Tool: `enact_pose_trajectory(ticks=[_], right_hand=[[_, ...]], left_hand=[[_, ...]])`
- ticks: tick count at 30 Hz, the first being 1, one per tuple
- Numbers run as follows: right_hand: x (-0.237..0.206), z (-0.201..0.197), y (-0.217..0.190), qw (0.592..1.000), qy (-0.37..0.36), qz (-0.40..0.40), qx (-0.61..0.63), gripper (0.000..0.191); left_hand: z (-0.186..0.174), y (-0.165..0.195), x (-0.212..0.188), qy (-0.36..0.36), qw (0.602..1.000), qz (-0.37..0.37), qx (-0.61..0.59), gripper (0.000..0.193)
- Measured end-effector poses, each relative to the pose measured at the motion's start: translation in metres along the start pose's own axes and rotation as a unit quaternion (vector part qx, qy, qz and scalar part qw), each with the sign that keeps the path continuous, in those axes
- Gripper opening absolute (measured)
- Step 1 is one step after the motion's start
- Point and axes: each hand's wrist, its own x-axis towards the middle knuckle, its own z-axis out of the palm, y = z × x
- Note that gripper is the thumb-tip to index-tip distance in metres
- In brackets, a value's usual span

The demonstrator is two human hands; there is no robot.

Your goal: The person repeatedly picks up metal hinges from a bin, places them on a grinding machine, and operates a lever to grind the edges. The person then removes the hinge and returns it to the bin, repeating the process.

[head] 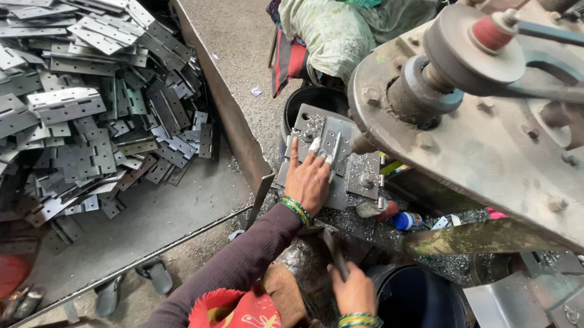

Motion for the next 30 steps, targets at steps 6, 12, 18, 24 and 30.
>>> enact_pose_trajectory(ticks=[6,12,18,24,30], right_hand=[[0.007,0.066,0.014,0.999,0.036,-0.008,0.031,0.061],[0.0,0.01,0.005,1.0,-0.027,0.009,-0.007,0.058],[-0.008,-0.013,-0.016,0.999,0.002,0.021,-0.033,0.048],[-0.007,0.026,-0.008,0.999,0.015,0.022,0.024,0.054],[-0.006,-0.021,-0.015,0.999,-0.035,-0.011,0.01,0.05]], left_hand=[[-0.002,-0.002,-0.004,-0.019,0.999,-0.008,-0.031,0.016],[0.002,-0.005,-0.002,0.023,1.0,0.004,-0.018,0.014],[0.004,-0.007,0.017,0.017,1.0,-0.006,-0.018,0.015],[0.005,-0.007,0.02,0.053,0.998,0.004,0.025,0.013],[0.007,-0.007,0.02,-0.025,0.999,-0.025,0.0,0.015]])
